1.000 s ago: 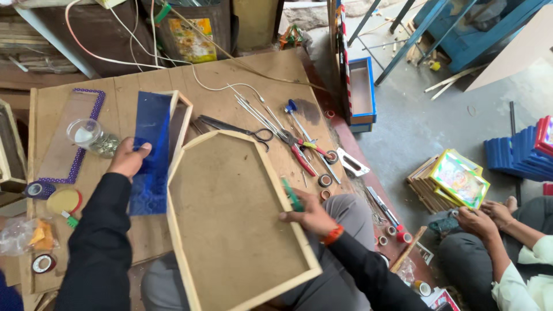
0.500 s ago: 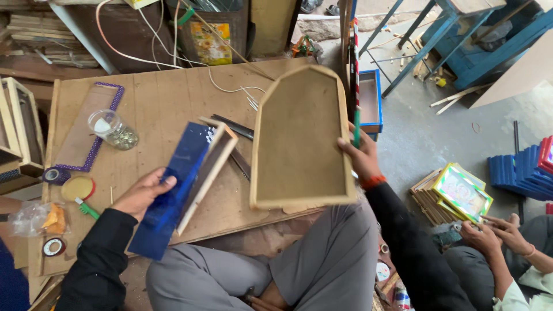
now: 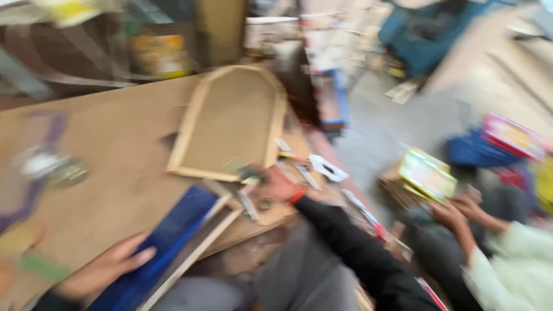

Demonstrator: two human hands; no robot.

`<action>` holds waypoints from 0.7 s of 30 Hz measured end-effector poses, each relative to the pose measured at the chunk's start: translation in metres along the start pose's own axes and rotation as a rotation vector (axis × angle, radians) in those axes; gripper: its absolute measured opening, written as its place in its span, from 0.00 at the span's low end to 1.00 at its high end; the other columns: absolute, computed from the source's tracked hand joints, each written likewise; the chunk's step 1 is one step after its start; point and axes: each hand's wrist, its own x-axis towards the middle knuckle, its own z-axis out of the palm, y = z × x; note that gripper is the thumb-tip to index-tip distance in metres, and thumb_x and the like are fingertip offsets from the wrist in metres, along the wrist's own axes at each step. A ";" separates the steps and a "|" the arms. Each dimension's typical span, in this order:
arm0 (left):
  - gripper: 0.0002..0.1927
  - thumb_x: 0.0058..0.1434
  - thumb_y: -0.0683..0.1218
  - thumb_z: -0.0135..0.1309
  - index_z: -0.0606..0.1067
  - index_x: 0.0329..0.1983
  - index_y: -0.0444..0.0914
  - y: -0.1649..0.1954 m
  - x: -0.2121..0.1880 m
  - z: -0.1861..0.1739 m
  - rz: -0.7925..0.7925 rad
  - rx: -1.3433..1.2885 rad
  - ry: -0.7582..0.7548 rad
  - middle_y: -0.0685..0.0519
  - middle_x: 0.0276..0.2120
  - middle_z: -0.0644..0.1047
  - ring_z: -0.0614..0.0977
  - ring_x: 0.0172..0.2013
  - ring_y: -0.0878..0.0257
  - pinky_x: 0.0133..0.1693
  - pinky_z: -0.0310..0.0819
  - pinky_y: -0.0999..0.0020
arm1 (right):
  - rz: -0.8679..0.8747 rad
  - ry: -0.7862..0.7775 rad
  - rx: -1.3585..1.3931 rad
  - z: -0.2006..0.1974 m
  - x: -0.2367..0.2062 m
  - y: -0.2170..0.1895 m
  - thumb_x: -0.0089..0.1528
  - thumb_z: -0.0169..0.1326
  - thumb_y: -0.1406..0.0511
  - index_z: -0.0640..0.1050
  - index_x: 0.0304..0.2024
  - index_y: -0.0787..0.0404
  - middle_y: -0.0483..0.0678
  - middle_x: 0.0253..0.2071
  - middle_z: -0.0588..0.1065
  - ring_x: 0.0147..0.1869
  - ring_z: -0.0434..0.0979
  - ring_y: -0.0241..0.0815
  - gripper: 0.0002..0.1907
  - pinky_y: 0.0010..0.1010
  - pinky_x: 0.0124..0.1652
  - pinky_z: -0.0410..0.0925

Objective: The person assembles a rectangular frame by inserting white sticks into a blue and yellow patterned frame, then hammers nails into a cork-backed frame. They also measure and mark a blue sheet with a ruler and pencil, then use pliers to remove a small piece.

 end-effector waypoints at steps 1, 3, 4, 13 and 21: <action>0.37 0.63 0.56 0.55 0.61 0.73 0.39 -0.001 0.011 0.002 -0.136 -0.071 0.142 0.56 0.70 0.67 0.63 0.71 0.68 0.67 0.51 0.68 | 0.098 0.034 0.189 0.016 -0.013 -0.008 0.57 0.68 0.49 0.73 0.64 0.65 0.57 0.60 0.76 0.64 0.76 0.52 0.41 0.42 0.61 0.68; 0.36 0.63 0.55 0.55 0.62 0.72 0.39 0.011 0.048 0.003 -0.304 -0.062 0.363 0.55 0.67 0.69 0.65 0.68 0.67 0.65 0.53 0.68 | 0.061 0.101 0.220 0.045 -0.027 -0.021 0.56 0.65 0.40 0.75 0.63 0.61 0.54 0.57 0.79 0.60 0.81 0.48 0.44 0.38 0.58 0.73; 0.35 0.63 0.55 0.55 0.63 0.72 0.38 0.019 0.065 0.007 -0.352 -0.049 0.405 0.54 0.66 0.70 0.66 0.66 0.67 0.64 0.54 0.67 | 0.028 0.186 0.010 0.055 -0.028 -0.025 0.53 0.65 0.41 0.78 0.58 0.59 0.53 0.44 0.80 0.50 0.82 0.46 0.41 0.36 0.50 0.75; 0.29 0.65 0.52 0.53 0.70 0.67 0.35 0.039 0.062 -0.029 -0.261 -0.036 0.414 0.49 0.53 0.77 0.75 0.53 0.64 0.55 0.65 0.66 | 0.247 0.257 -0.120 0.081 -0.021 -0.022 0.53 0.62 0.50 0.82 0.43 0.58 0.51 0.28 0.77 0.32 0.79 0.50 0.24 0.41 0.33 0.71; 0.21 0.61 0.55 0.62 0.76 0.51 0.38 0.054 0.005 -0.007 0.115 0.410 0.426 0.48 0.38 0.79 0.80 0.38 0.62 0.42 0.77 0.66 | 0.346 0.100 0.046 0.066 -0.008 -0.036 0.52 0.65 0.53 0.81 0.31 0.63 0.51 0.22 0.75 0.27 0.78 0.47 0.19 0.40 0.29 0.70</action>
